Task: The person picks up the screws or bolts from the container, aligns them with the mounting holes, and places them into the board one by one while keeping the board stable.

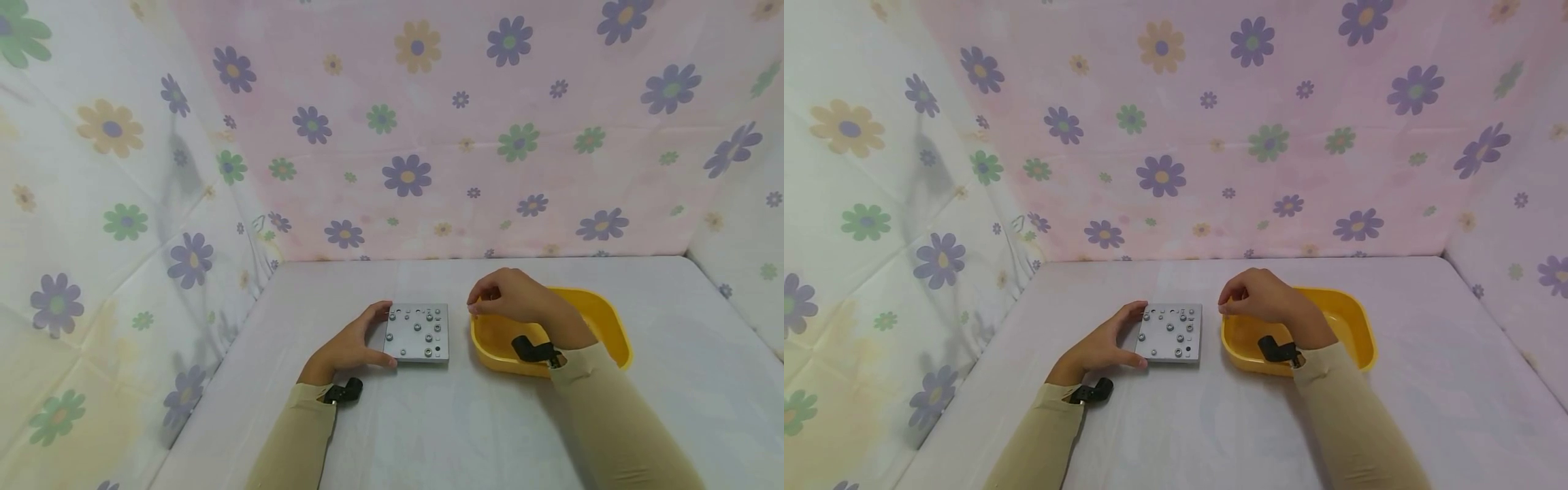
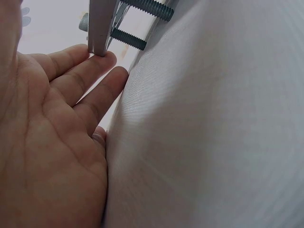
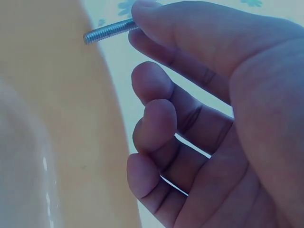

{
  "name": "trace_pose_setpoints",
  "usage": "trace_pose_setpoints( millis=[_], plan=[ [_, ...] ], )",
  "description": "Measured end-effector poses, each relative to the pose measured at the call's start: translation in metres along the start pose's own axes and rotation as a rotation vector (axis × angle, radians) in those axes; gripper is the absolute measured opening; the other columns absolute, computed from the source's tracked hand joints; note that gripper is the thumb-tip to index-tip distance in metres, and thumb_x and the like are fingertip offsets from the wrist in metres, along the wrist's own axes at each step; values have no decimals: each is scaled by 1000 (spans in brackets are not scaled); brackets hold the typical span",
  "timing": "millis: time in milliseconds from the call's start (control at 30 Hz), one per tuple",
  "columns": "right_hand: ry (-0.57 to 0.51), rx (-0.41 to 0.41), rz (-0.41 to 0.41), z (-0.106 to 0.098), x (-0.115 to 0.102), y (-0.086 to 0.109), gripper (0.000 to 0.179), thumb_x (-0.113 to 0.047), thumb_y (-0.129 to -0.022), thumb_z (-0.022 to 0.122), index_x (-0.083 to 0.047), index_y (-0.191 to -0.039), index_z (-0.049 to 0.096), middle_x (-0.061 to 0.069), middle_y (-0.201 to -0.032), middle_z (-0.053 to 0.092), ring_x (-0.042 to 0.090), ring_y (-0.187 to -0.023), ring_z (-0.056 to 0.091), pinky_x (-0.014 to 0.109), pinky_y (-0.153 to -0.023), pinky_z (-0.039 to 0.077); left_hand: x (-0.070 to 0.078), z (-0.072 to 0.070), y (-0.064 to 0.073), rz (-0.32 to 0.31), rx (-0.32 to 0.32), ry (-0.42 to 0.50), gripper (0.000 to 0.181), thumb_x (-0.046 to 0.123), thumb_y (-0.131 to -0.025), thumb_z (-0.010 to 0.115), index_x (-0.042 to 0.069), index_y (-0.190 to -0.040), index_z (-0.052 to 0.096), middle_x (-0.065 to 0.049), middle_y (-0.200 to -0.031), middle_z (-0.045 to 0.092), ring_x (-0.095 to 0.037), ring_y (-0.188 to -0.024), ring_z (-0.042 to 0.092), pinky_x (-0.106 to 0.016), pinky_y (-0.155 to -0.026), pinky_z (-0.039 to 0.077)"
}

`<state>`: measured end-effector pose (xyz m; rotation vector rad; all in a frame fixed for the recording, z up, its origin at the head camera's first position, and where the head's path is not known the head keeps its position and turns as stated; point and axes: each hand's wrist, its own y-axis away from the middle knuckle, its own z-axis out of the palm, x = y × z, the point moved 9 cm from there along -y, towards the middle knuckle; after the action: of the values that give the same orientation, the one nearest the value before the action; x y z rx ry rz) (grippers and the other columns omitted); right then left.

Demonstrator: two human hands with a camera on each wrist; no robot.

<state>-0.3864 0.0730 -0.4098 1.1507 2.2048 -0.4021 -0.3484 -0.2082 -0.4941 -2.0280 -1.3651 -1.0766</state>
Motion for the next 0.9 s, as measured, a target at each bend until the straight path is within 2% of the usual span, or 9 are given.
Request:
trace_pose_setpoints(
  millis=[367, 667, 900],
  plan=[
    [-83, 55, -19, -1, -13, 3, 12, -34, -94, 77, -26, -103, 79, -1, -85, 64, 21, -79, 55, 29, -66, 47, 0, 1, -2, 10, -6, 5, 119, 35, -64, 99, 30, -160, 30, 14, -156, 45, -12, -150, 37, -50, -129, 15],
    [-39, 93, -19, 2, -30, -1, 7, -32, -94, 78, -28, -100, 77, -2, -83, 64, 19, -77, 56, 32, -66, 49, 0, 1, 0, -5, -6, 5, 120, 35, -63, 100, 28, -161, 30, 13, -156, 46, -13, -150, 36, -50, -129, 13],
    [-36, 122, -89, 6, -53, -8, 10, -31, -94, 78, -26, -102, 78, -3, -84, 64, 19, -75, 55, 32, -64, 49, -1, 1, 1, -12, -1, 16, 122, 35, -62, 100, 27, -162, 30, 12, -156, 46, -14, -151, 35, -51, -129, 12]
  ],
)
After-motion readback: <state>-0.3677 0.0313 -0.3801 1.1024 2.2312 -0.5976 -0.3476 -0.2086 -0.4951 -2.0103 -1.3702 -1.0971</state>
